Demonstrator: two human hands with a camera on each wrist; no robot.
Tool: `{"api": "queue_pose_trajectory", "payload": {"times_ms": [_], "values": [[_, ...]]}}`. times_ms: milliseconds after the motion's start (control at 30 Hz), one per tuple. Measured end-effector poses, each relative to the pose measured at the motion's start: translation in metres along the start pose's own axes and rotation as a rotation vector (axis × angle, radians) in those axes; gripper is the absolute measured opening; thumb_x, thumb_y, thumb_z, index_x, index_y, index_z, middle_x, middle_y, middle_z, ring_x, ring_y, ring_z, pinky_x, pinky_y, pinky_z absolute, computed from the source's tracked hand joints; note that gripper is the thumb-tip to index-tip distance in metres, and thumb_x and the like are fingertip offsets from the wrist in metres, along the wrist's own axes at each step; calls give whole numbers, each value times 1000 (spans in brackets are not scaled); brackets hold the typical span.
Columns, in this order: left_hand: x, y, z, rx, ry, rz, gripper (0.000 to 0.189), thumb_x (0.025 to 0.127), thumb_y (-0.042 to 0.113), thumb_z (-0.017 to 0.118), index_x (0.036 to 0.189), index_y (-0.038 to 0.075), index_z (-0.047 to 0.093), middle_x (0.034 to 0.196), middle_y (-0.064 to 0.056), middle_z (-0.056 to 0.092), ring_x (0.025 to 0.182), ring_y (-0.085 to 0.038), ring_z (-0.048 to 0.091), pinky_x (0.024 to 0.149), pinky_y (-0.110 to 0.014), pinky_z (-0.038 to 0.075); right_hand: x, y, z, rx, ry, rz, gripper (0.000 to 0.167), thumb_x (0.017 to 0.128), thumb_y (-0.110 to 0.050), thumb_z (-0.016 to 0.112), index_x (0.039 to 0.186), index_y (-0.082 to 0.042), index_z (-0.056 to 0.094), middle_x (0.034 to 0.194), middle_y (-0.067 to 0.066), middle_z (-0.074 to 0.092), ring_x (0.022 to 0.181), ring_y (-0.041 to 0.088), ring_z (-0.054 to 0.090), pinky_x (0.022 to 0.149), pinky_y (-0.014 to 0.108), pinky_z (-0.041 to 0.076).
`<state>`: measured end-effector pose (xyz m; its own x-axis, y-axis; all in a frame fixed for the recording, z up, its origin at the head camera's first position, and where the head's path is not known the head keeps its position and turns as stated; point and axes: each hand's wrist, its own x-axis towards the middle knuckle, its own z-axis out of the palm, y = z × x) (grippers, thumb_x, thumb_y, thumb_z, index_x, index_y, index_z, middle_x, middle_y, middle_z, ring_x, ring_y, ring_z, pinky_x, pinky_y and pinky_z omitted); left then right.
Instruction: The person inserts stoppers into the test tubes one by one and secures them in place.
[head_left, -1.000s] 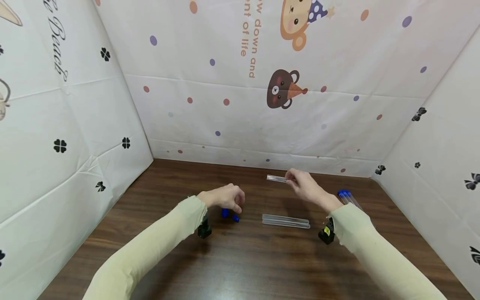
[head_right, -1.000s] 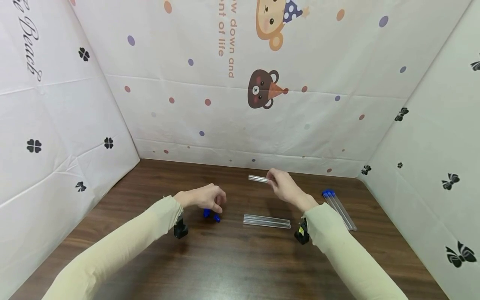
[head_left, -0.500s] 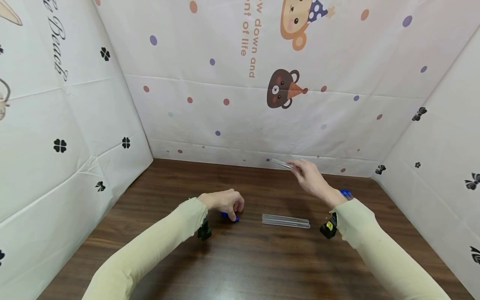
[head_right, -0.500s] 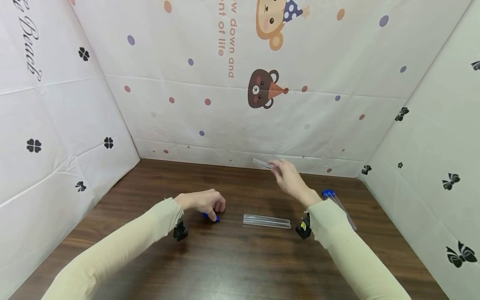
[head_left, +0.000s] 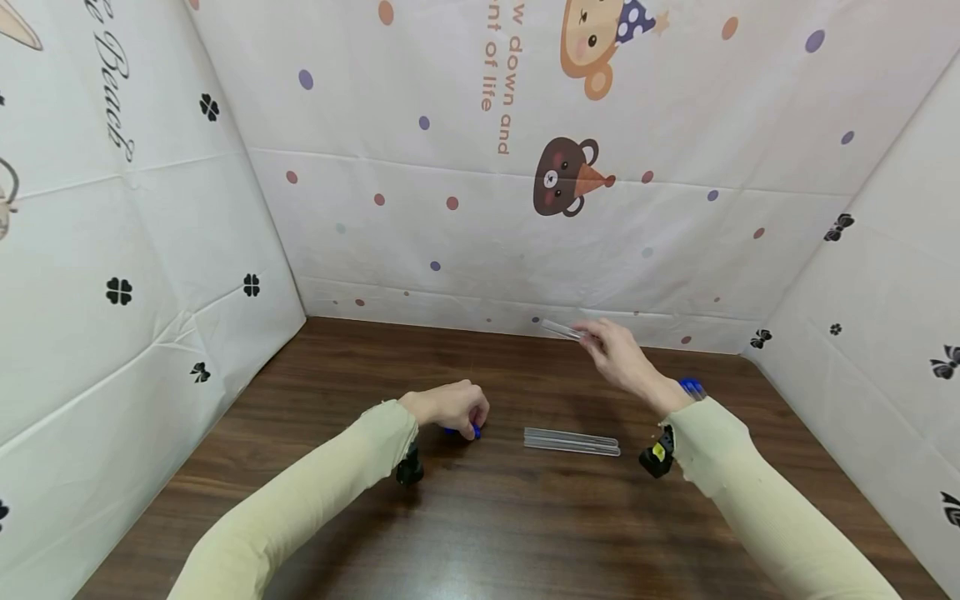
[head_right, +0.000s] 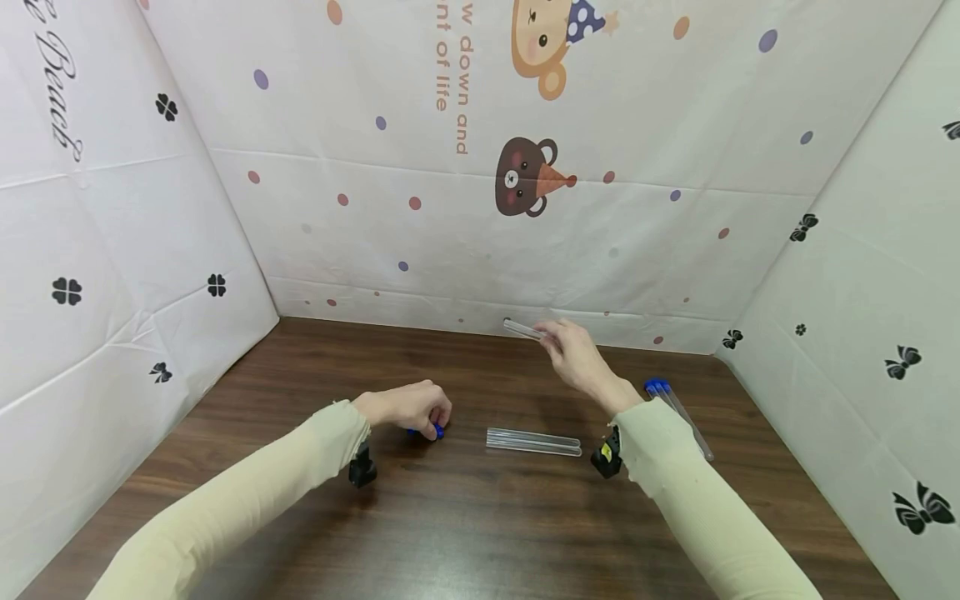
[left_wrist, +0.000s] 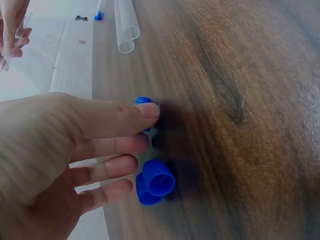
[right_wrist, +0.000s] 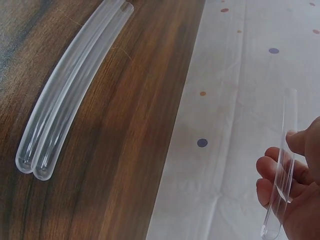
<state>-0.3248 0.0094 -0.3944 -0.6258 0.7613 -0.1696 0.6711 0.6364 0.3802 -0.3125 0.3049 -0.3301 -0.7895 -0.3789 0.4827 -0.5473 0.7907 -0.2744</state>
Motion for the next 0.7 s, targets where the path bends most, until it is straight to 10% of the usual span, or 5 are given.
{"api": "queue_pose_trajectory", "payload": {"times_ms": [700], "values": [[4, -4, -30, -22, 321, 46, 11, 83, 13, 75, 86, 10, 65, 75, 1, 61, 65, -10, 53, 62, -23, 46, -4, -4, 6, 21, -66, 16, 27, 98, -7, 52, 122, 0, 63, 99, 14, 65, 80, 21, 61, 68, 35, 49]]}}
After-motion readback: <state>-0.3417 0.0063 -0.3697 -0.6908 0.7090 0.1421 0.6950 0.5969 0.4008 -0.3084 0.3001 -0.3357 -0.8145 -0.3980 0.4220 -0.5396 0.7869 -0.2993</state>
